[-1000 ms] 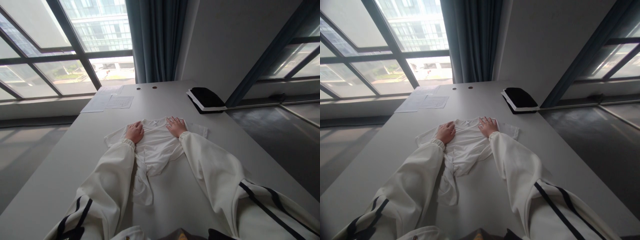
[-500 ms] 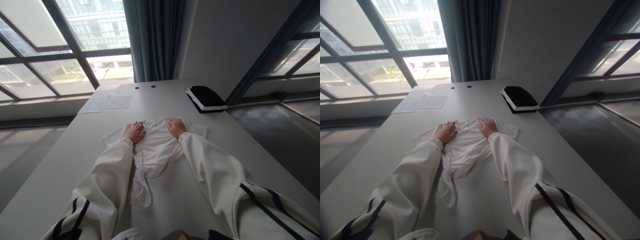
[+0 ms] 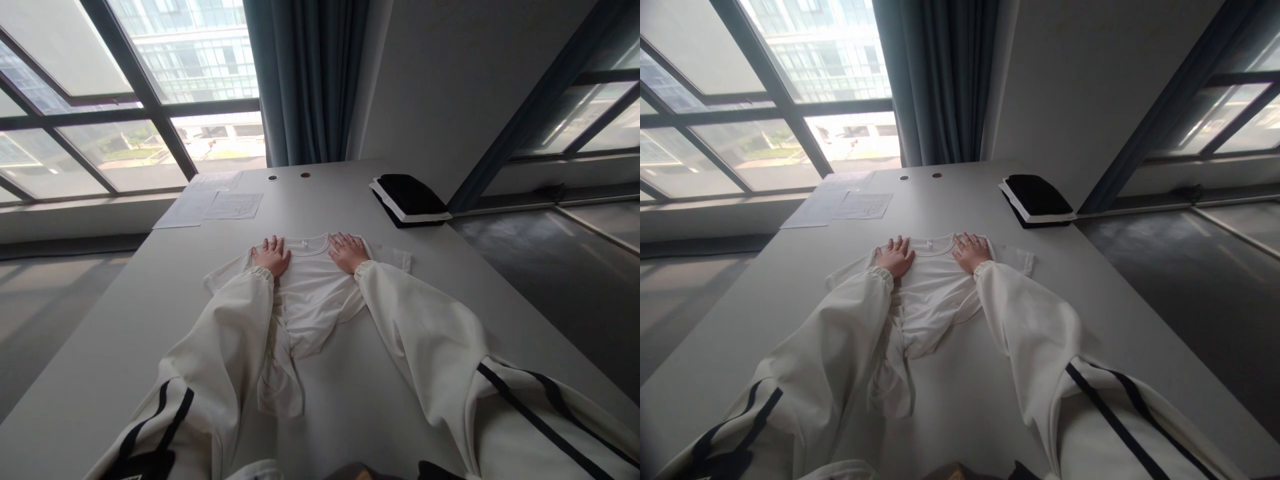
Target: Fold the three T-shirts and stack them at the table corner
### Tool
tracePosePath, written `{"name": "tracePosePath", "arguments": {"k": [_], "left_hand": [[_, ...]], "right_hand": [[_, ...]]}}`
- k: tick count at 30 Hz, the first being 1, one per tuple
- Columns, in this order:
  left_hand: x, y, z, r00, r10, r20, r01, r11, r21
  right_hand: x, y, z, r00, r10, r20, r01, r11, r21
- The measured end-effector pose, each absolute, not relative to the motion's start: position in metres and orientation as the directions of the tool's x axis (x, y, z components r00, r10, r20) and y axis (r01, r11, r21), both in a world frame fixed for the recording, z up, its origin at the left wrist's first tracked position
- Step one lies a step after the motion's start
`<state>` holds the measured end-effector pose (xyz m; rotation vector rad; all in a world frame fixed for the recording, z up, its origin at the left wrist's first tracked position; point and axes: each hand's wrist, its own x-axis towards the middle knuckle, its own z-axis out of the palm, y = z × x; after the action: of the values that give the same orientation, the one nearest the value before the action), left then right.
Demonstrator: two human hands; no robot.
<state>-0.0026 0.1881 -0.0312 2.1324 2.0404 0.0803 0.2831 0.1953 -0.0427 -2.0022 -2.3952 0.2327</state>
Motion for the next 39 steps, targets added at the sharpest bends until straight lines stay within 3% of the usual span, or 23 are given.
{"name": "tracePosePath", "arguments": {"k": [25,35,39], "left_hand": [[-0.032,0.234,-0.036,0.044,0.997,-0.061,0.987,-0.034,0.157],[-0.030,0.229,-0.040,-0.091,0.995,0.046,0.987,0.084,0.136],[-0.042,0.228,-0.031,-0.196,0.980,-0.012,0.975,0.197,0.101]], "right_hand": [[0.278,0.238,-0.042,-0.184,0.980,-0.069,0.978,0.176,-0.112],[0.280,0.240,-0.044,-0.185,0.981,-0.056,0.978,0.178,-0.107],[0.279,0.242,-0.044,-0.188,0.980,-0.060,0.978,0.181,-0.103]]}}
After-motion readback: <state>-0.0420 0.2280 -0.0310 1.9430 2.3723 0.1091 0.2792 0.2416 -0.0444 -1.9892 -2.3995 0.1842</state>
